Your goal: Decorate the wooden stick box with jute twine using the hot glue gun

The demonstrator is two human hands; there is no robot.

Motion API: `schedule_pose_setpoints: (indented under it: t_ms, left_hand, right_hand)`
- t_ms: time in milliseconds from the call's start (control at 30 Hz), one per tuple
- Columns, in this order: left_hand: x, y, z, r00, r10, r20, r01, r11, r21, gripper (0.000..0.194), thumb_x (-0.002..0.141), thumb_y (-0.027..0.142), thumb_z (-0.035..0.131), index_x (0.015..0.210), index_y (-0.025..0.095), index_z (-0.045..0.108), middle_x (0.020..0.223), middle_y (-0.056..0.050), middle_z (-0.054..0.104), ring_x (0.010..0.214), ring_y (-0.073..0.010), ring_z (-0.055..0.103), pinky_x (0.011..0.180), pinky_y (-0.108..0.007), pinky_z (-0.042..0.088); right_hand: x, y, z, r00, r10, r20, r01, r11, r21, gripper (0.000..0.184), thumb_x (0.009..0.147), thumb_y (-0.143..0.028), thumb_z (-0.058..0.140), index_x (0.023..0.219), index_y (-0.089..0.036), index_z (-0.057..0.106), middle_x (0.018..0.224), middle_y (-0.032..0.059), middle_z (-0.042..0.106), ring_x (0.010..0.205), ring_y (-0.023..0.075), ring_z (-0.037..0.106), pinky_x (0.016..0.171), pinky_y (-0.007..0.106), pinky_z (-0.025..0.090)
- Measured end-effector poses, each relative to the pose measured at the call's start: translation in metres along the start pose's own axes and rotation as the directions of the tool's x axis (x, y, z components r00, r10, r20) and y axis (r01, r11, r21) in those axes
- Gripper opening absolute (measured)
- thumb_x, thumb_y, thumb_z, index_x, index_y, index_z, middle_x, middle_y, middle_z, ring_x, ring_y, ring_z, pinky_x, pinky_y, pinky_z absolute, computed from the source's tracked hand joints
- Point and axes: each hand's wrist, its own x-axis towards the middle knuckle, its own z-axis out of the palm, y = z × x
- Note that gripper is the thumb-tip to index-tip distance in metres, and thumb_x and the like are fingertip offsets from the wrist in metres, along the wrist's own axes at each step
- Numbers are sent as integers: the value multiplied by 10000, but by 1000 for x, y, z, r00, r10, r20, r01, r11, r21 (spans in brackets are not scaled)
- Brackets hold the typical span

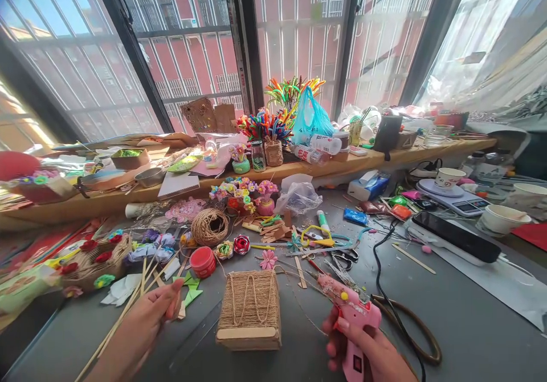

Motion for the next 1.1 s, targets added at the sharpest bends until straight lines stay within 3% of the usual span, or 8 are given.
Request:
schedule_pose_setpoints:
  t_ms: [100, 233, 300, 400, 500, 633, 833, 1100]
  left_hand:
    - [4, 1, 0, 993, 115, 39, -118, 990, 82, 542, 633, 709, 901, 680, 197, 730, 701, -30, 667, 674, -191, 583, 597, -251, 477]
    - [-3, 10, 12, 926, 366, 95, -378, 892, 246, 548, 810, 615, 823, 1229, 267, 764, 1324, -117, 744, 1205, -328, 682, 988, -394, 578]
    - [-11, 20, 24, 826, 508, 244, -563, 723, 400, 517, 886, 576, 775, 1322, 303, 730, 1466, -121, 675, 1394, -366, 579, 1152, -496, 492]
    - [-19, 42, 49, 640, 545, 541, -768, 431, 474, 922, 702, 615, 934, 1513, 334, 599, 1581, -142, 585, 1473, -438, 497, 1221, -621, 409]
    - [-21, 65, 74, 650, 348, 676, -759, 343, 553, 1177, 560, 459, 1038, 1598, 324, 501, 1594, -140, 576, 1455, -468, 506, 1212, -677, 401]
    - [-20, 73, 85, 686, 250, 683, -721, 357, 594, 1063, 612, 247, 961, 1576, 305, 518, 1534, -112, 624, 1410, -434, 546, 1198, -655, 431]
    - [-19, 49, 67, 584, 519, 625, -803, 255, 539, 1042, 627, 54, 716, 1585, 348, 430, 1551, -67, 575, 1432, -359, 541, 1219, -551, 461]
    - [-14, 19, 58, 449, 670, 591, -841, 95, 532, 1165, 700, 56, 821, 1674, 320, 240, 1499, -129, 576, 1380, -360, 585, 1184, -517, 523]
  right_hand:
    - [4, -6, -15, 1000, -2, 6, 2, 999, -38, 415, 684, -557, 955, 878, -213, 828, 744, 39, 742, 648, 218, 647, 586, 338, 564]
    - [5, -18, -31, 998, -66, -17, 64, 993, -103, 414, 780, -595, 873, 871, -196, 813, 645, 38, 696, 586, 195, 595, 548, 312, 506]
    - [6, -24, -37, 997, -65, -37, 59, 989, -136, 398, 812, -586, 851, 781, -197, 772, 627, 35, 676, 558, 180, 573, 516, 299, 462]
    - [9, -36, -45, 994, -71, -80, 51, 971, -235, 448, 752, -560, 911, 639, -191, 682, 610, 31, 655, 544, 172, 577, 497, 287, 433]
    - [13, -56, -56, 986, -123, -113, 74, 929, -363, 435, 694, -533, 949, 680, -181, 692, 610, 29, 668, 556, 180, 596, 503, 282, 458]
    - [27, -88, -81, 980, -167, -110, 80, 831, -551, 473, 696, -506, 938, 977, -184, 735, 697, 14, 719, 624, 185, 645, 534, 255, 508]
    - [63, -122, -115, 996, -93, 4, 65, 668, -742, 478, 738, -557, 879, 955, -189, 666, 709, 19, 716, 577, 161, 618, 470, 236, 460]
    - [100, -132, -91, 991, -92, 94, 127, 490, -863, 452, 694, -583, 905, 770, -182, 712, 620, 65, 742, 505, 198, 649, 422, 259, 421]
